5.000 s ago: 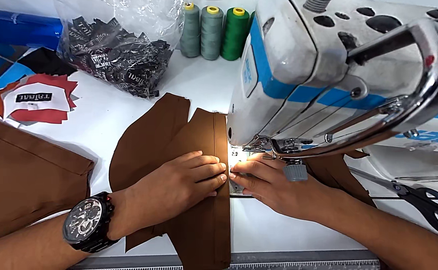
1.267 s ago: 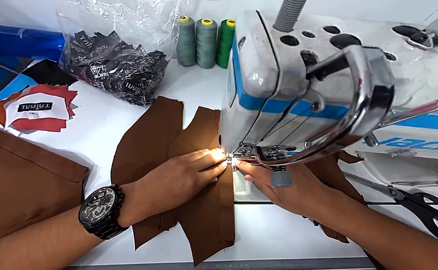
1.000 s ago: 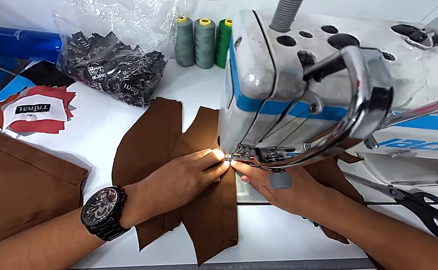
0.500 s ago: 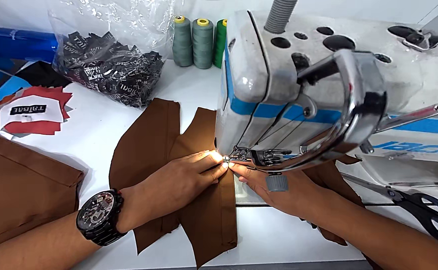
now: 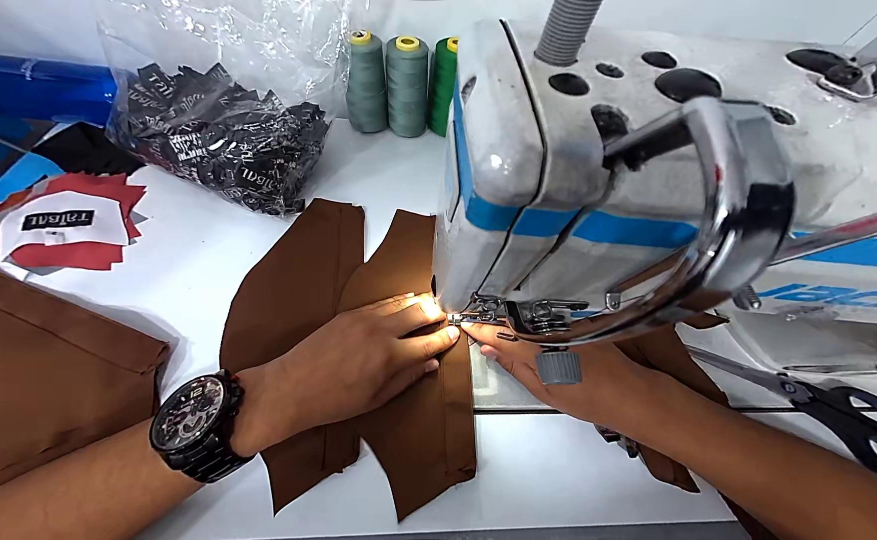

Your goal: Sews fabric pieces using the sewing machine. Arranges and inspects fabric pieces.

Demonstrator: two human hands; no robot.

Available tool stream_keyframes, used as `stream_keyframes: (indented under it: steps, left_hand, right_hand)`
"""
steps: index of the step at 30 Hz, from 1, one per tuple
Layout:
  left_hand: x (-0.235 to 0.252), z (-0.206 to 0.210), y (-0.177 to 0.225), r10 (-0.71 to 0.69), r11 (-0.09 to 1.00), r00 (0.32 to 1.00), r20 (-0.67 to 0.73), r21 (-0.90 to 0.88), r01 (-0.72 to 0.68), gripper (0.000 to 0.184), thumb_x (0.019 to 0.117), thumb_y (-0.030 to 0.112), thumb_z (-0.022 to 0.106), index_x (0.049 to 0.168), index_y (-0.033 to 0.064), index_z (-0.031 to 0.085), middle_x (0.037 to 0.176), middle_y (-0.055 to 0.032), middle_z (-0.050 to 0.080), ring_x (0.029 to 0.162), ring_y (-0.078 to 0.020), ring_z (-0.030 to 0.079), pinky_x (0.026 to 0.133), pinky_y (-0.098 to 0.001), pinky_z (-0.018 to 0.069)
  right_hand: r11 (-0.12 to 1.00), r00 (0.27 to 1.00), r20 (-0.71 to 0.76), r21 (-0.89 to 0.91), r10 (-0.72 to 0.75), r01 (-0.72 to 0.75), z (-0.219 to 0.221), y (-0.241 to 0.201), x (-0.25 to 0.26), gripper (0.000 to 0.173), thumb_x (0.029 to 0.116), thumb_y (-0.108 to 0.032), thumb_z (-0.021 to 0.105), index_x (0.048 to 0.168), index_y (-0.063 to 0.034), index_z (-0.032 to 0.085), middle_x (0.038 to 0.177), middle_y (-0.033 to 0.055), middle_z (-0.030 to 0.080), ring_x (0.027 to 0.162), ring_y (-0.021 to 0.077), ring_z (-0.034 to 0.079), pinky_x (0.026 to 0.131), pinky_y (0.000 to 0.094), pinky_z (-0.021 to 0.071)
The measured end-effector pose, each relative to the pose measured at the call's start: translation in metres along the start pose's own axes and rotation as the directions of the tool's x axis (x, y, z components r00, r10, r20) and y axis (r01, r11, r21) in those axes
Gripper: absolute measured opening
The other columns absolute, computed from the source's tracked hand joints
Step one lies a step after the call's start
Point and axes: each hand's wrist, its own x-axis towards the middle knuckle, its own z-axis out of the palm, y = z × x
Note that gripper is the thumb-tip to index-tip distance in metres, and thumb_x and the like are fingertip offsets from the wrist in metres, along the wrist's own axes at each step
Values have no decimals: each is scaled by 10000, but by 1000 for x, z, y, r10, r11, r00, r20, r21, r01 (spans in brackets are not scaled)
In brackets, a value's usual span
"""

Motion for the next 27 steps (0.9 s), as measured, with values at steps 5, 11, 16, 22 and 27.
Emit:
stream_keyframes:
  steps: [5,11,16,22,27]
  left_hand:
    - [-1,0,-1,11,1000,1000,16,-7,-11,368,1055,318,460,1233,181,752,1260,-41,699,1311,-180,583,1154,-320,426]
    - [-5,1,3,24,1000,999,24,-3,-24,378,1071,330,443,1238,187,751,1295,-37,688,1341,-181,562,1161,-323,423]
    - [-2,-1,9,-11,999,1000,15,41,10,465,1064,464,424,1260,183,739,1302,-39,687,1341,-203,563,1166,-391,418]
    - [-16,-6,105,-201,963,980,4,186,197,732,980,690,404,1216,66,707,1207,-126,700,1156,-314,665,923,-452,576]
    - [-52,-1,145,-212,969,962,-171,88,230,206,1024,90,491,1006,65,695,1009,-88,729,991,-232,721,854,-368,605]
  right_hand:
    - [1000,1000,21,-14,-3,4,0,2,1,344,1012,-309,475,1085,-202,794,915,-17,742,910,145,720,728,343,583]
    - [998,998,-1,11,-56,56,2,1,-3,374,1039,-313,446,1151,-201,785,1025,-25,752,984,119,709,797,304,576]
    - [997,997,24,1,-73,73,-4,5,0,350,1023,-283,462,1062,-166,790,900,-4,730,863,153,717,695,344,581]
    - [992,993,8,48,-118,118,-67,-4,-12,292,990,-397,563,1098,-218,767,1095,-59,732,1059,108,680,902,335,571]
    - [960,984,117,261,-138,103,-32,-82,-30,681,853,-534,763,1452,-272,574,1530,-51,522,1491,219,381,1211,568,303]
